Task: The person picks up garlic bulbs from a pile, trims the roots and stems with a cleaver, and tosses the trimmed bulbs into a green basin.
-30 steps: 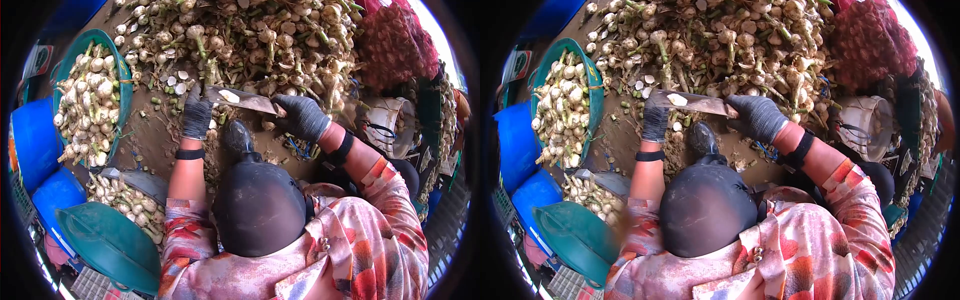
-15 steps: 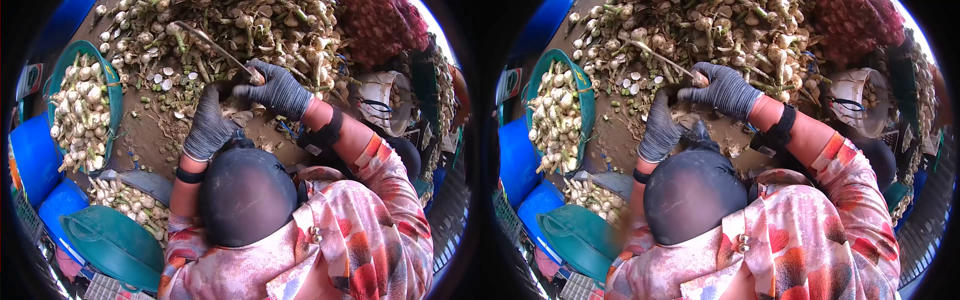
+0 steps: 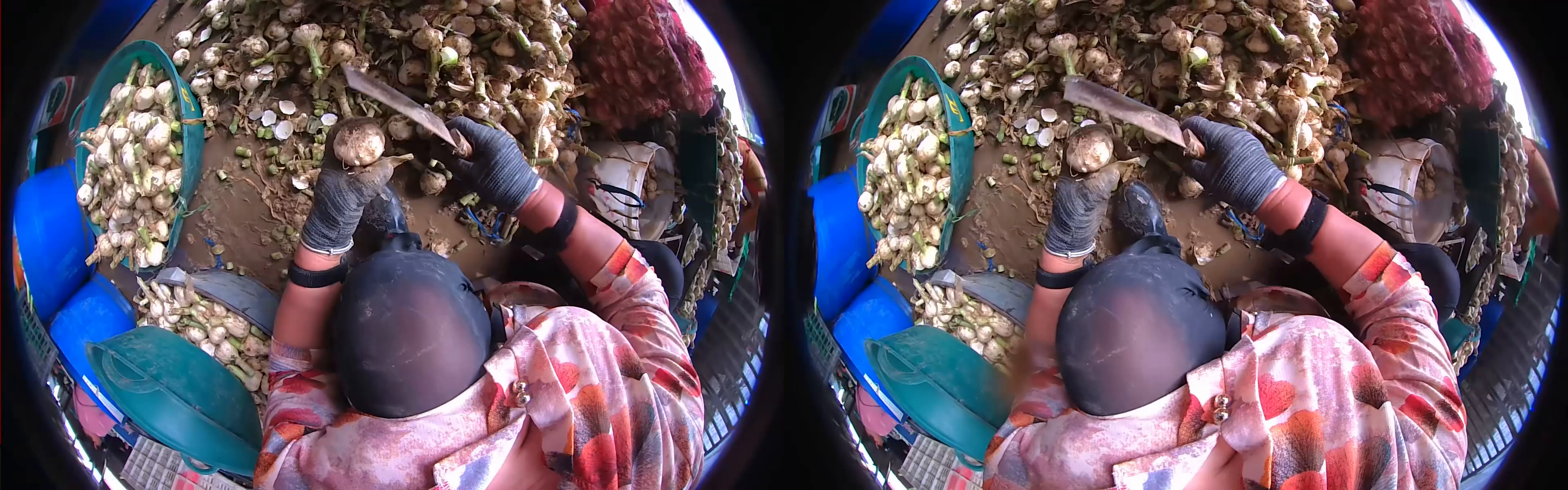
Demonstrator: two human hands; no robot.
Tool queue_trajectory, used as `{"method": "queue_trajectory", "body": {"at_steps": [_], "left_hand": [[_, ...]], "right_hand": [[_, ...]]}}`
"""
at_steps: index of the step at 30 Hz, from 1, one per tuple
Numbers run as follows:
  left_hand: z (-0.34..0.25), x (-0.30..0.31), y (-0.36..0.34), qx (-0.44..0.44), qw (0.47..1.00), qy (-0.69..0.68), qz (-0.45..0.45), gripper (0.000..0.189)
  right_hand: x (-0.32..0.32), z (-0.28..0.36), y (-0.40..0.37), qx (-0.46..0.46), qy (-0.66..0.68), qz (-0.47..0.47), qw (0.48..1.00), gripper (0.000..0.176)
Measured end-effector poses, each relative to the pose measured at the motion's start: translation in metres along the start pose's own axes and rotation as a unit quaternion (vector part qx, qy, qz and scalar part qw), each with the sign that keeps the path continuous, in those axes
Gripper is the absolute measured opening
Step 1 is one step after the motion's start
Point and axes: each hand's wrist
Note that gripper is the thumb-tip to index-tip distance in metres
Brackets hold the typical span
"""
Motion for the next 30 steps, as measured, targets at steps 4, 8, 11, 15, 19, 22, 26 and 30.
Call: {"method": "queue_trajectory", "body": {"at_steps": [4,8,11,15,19,22,26,30], "left_hand": [[0.046,0.011,-0.029,-0.158,0.95,0.254,0.085,0.05],[0.067,0.014,-0.052,-0.229,0.907,0.334,0.116,0.053],[0.045,0.007,-0.044,-0.121,0.97,0.193,0.092,0.068],[0.035,0.004,-0.047,-0.119,0.958,0.245,0.086,0.078],[0.015,0.003,-0.038,-0.22,0.904,0.345,0.121,0.07],[-0.042,0.002,-0.03,-0.142,0.938,0.311,0.049,0.066],[-0.034,0.007,-0.031,-0.008,0.997,0.041,-0.065,0.053],[-0.011,-0.004,-0.019,0.037,0.996,0.033,-0.076,0.055]], "right_hand": [[0.028,0.032,-0.016,0.093,-0.231,0.044,0.967,0.028],[0.03,0.041,-0.021,0.116,-0.24,0.076,0.961,0.024],[0.024,0.039,-0.023,0.107,-0.236,0.08,0.963,0.028],[0.012,0.031,-0.024,0.082,-0.264,0.086,0.957,0.027],[0.009,0.016,-0.02,0.111,-0.264,0.066,0.956,0.023],[0.025,-0.054,0.013,-0.028,-0.296,-0.039,0.954,0.025],[0.028,-0.017,-0.016,0.024,-0.175,-0.094,0.98,0.032],[0.018,0.027,-0.027,0.034,-0.185,0.011,0.982,0.035]]}}
Point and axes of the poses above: each hand's wrist, its own y-axis towards the middle knuckle, its own x-axis out of the back of the hand, z = x × y, and after that the axes turned 14 degrees about -x, right-handed
